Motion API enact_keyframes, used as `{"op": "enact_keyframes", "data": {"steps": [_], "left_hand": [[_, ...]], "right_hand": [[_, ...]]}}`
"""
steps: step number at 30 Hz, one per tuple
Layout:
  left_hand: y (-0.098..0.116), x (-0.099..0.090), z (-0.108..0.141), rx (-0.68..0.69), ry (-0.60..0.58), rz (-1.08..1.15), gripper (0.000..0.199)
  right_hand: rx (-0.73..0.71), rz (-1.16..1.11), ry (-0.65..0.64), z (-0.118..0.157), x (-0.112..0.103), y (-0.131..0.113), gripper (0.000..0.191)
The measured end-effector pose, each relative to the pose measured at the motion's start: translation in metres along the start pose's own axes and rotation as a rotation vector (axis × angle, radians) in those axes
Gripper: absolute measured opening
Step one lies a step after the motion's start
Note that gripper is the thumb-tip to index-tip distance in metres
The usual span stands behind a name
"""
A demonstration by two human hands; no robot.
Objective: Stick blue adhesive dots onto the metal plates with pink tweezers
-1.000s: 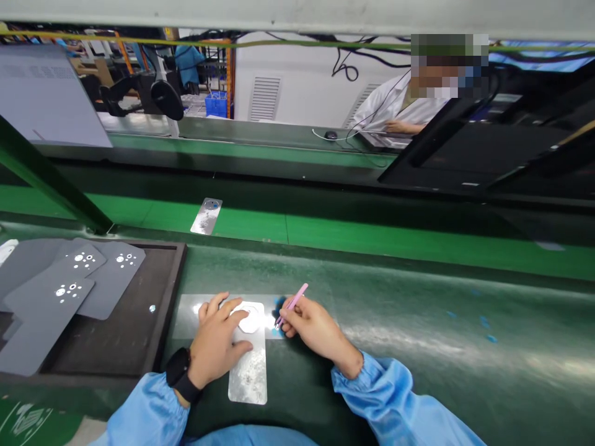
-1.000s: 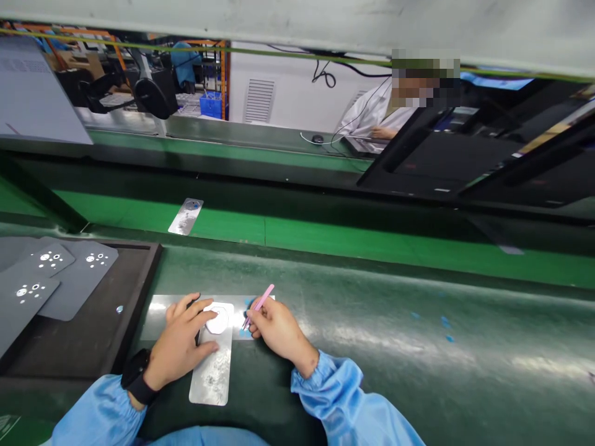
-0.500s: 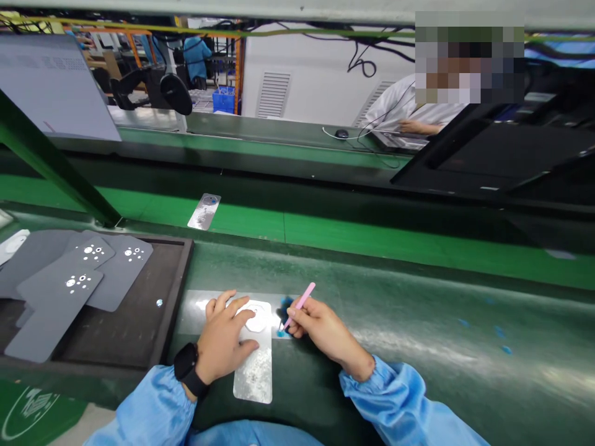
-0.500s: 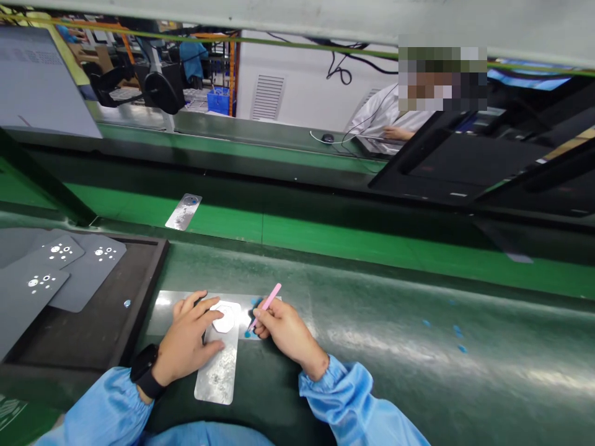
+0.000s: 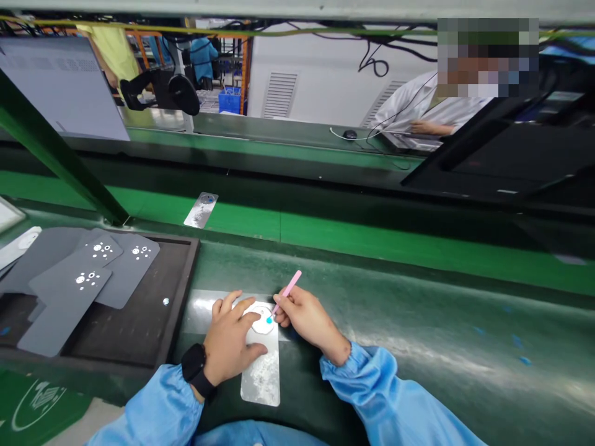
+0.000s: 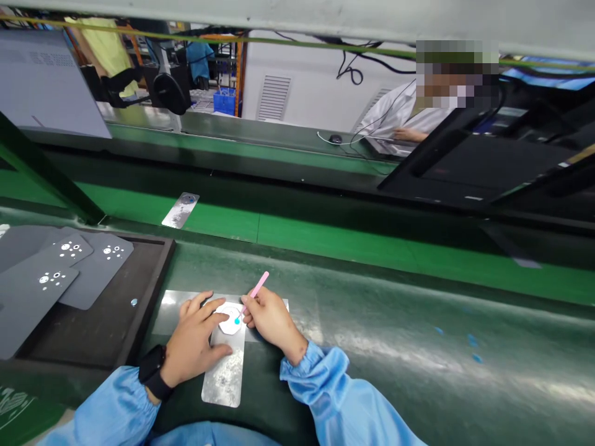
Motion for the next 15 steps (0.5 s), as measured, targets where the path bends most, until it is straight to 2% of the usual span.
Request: {"op": "enact_keyframes", "data": {"steps": [15], "left_hand": [[0.0, 0.0, 0.0, -0.005, -0.003, 0.0, 0.046]], "right_hand": [[-0.049, -0.022, 0.051, 0.001, -0.001, 0.01, 0.015]]}}
Point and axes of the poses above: each hand's wrist, its own z-axis away from the middle knuckle, its own x-axis out of the palm, y = z × x, the point moved 8 cm from there along -z, towards the middle knuckle, and after that the axes turned 3 degrees about -y, right-handed, at the moved point
